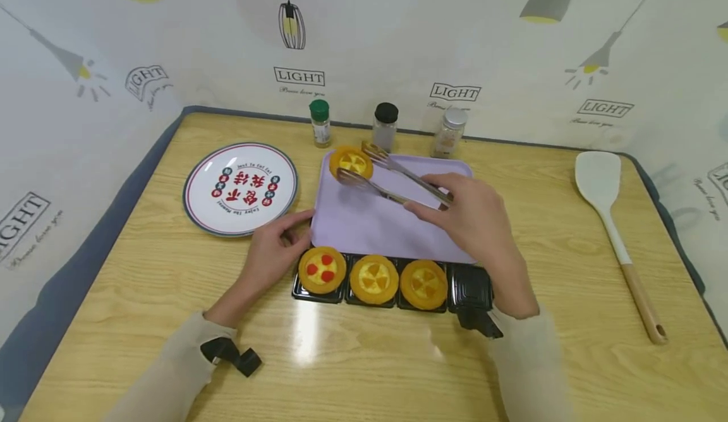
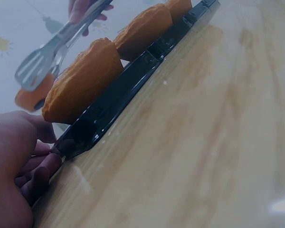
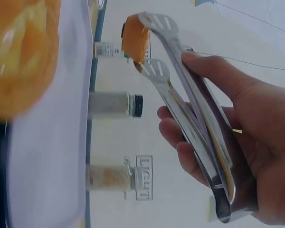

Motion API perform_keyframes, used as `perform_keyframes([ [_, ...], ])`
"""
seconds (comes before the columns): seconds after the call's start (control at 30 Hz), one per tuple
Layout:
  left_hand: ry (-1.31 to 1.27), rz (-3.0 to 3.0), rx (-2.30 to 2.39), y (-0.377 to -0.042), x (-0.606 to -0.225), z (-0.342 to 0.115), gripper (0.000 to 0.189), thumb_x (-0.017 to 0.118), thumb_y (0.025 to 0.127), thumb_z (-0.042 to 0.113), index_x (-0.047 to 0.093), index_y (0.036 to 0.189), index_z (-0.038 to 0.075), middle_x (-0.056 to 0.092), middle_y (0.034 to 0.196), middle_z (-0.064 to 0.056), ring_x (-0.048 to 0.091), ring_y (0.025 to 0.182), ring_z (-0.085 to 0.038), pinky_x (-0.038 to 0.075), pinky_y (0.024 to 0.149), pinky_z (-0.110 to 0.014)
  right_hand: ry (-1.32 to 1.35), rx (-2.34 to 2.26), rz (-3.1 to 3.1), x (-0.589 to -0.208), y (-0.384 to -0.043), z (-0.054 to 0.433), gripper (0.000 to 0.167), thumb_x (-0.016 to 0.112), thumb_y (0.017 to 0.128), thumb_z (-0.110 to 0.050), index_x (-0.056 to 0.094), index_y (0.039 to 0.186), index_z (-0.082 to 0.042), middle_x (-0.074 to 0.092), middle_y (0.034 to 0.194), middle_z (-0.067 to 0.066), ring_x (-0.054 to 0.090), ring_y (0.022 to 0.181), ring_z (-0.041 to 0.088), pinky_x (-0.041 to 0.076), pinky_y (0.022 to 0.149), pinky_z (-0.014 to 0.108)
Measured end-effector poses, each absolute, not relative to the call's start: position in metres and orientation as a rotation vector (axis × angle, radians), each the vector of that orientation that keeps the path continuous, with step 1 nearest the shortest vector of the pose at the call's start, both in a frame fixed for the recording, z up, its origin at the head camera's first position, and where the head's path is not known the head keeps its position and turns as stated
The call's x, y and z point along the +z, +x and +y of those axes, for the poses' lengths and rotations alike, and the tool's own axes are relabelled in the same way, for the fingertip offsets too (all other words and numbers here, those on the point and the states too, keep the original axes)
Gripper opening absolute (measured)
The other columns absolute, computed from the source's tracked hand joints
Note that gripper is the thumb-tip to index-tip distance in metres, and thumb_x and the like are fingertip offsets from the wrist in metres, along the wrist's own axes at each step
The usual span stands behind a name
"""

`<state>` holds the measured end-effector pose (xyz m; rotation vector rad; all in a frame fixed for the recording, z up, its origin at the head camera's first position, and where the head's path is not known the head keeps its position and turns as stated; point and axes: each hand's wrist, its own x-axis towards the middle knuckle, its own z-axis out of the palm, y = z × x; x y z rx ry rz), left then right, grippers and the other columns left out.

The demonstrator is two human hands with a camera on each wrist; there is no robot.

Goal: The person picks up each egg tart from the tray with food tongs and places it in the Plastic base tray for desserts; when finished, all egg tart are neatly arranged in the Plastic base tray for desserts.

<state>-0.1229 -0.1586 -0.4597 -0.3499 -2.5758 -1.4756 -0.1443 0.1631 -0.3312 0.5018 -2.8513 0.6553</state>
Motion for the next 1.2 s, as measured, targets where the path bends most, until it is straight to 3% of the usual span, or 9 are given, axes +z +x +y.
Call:
perform_keyframes([
  [0.2,-0.352,-2.58,-1.463,-0.122,-0.458,-0.159,0.033,0.072,0.089,0.011,0.07,0.122,0.012,0.061,0.075,0.003,0.054,0.066,-0.013,0.045,0.057,-0.025,0.568,0.765,-2.771,-0.321,-0.127,0.205,0.044,0.083,0.078,-0.039,0.074,0.113,-0.013,0.069,0.083,-0.003,0.059,0.065,0.012,0.041,0.054,0.029],
  [0.3,-0.355,-2.584,-1.463,-0.122,-0.459,-0.159,0.034,0.072,0.089,0.012,0.069,0.123,0.012,0.061,0.075,0.002,0.054,0.066,-0.013,0.045,0.057,-0.025,0.576,0.827,-2.732,-0.315,-0.114,0.232,0.044,0.086,0.076,-0.03,0.073,0.116,-0.016,0.071,0.091,-0.004,0.062,0.069,0.011,0.042,0.054,0.022],
  [0.43,-0.352,-2.593,-1.477,-0.12,-0.46,-0.158,0.034,0.072,0.09,0.013,0.069,0.124,0.011,0.061,0.076,0.002,0.054,0.066,-0.014,0.045,0.057,-0.024,0.541,0.831,-2.728,-0.31,-0.092,0.271,0.048,0.088,0.073,-0.018,0.072,0.118,-0.022,0.07,0.087,-0.007,0.061,0.065,0.005,0.042,0.054,0.016],
  [0.57,-0.345,-2.597,-1.487,-0.12,-0.46,-0.158,0.035,0.072,0.09,0.013,0.068,0.124,0.011,0.061,0.076,0.001,0.054,0.067,-0.015,0.045,0.057,-0.024,0.455,0.802,-2.79,-0.31,-0.07,0.306,0.051,0.089,0.071,-0.014,0.072,0.118,-0.023,0.069,0.085,-0.006,0.061,0.066,0.001,0.043,0.055,0.014],
  [0.8,-0.356,-2.592,-1.469,-0.12,-0.46,-0.158,0.034,0.072,0.09,0.012,0.068,0.124,0.01,0.062,0.076,0.001,0.055,0.066,-0.015,0.045,0.057,-0.024,0.44,0.877,-2.868,-0.326,-0.039,0.348,0.055,0.089,0.067,-0.003,0.072,0.118,-0.019,0.067,0.096,-0.008,0.06,0.068,0.003,0.044,0.056,0.014],
  [1.2,-0.359,-2.574,-1.468,-0.121,-0.461,-0.158,0.034,0.073,0.089,0.013,0.069,0.123,0.012,0.062,0.076,0.002,0.055,0.066,-0.014,0.046,0.057,-0.023,0.414,1.027,-3.042,-0.354,-0.02,0.371,0.048,0.085,0.075,-0.012,0.07,0.121,-0.018,0.068,0.097,-0.003,0.059,0.069,0.009,0.048,0.053,0.022],
])
